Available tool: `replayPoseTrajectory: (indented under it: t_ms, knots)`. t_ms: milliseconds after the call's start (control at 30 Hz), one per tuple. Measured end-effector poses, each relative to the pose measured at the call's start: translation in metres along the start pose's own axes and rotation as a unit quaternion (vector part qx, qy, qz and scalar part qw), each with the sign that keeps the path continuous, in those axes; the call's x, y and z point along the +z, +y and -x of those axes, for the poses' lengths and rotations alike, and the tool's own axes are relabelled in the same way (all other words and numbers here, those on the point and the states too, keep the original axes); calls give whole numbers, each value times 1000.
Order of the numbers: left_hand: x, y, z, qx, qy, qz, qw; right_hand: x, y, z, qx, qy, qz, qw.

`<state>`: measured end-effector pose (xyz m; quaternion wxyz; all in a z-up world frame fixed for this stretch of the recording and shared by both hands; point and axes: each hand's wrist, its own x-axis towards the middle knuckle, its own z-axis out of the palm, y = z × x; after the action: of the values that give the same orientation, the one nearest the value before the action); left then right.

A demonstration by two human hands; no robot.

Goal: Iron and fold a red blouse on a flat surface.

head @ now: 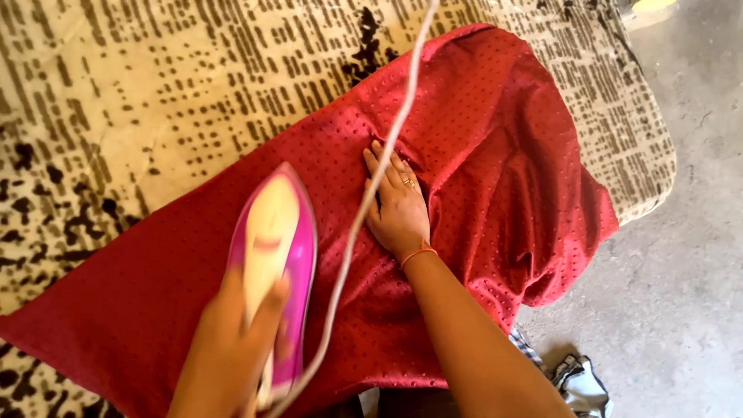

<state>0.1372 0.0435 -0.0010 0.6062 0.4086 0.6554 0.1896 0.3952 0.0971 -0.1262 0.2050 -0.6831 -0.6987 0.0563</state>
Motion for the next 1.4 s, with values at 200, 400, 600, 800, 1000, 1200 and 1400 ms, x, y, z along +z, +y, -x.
replayPoseTrajectory:
  t_ms: [200, 400, 600, 800, 1000, 1200, 1400]
  knots:
    - [-36, -45, 16, -25, 113, -32, 993, 0, -2, -2, -6, 16, -12, 1000]
    - [-52, -18, 18, -32, 206, -12, 978, 4, 1, 1, -1, 23, 2, 1000]
    - [-72, -100, 41, -24, 266, 55, 962, 0, -1, -1, -12, 28, -6, 1000]
    - [-88, -44, 17, 1, 271, 64, 961, -1, -1, -1, -16, 26, -13, 999]
    - [-93, -53, 10, 26, 252, 121, 960, 0, 0, 0, -12, 28, -14, 999]
    - [-59, -87, 38, -87, 170, 146, 971, 1, 1, -1, -11, 20, 0, 1000]
    - [-39, -25, -5, -7, 87, 119, 989, 1, -2, 0, -8, 25, 5, 1000]
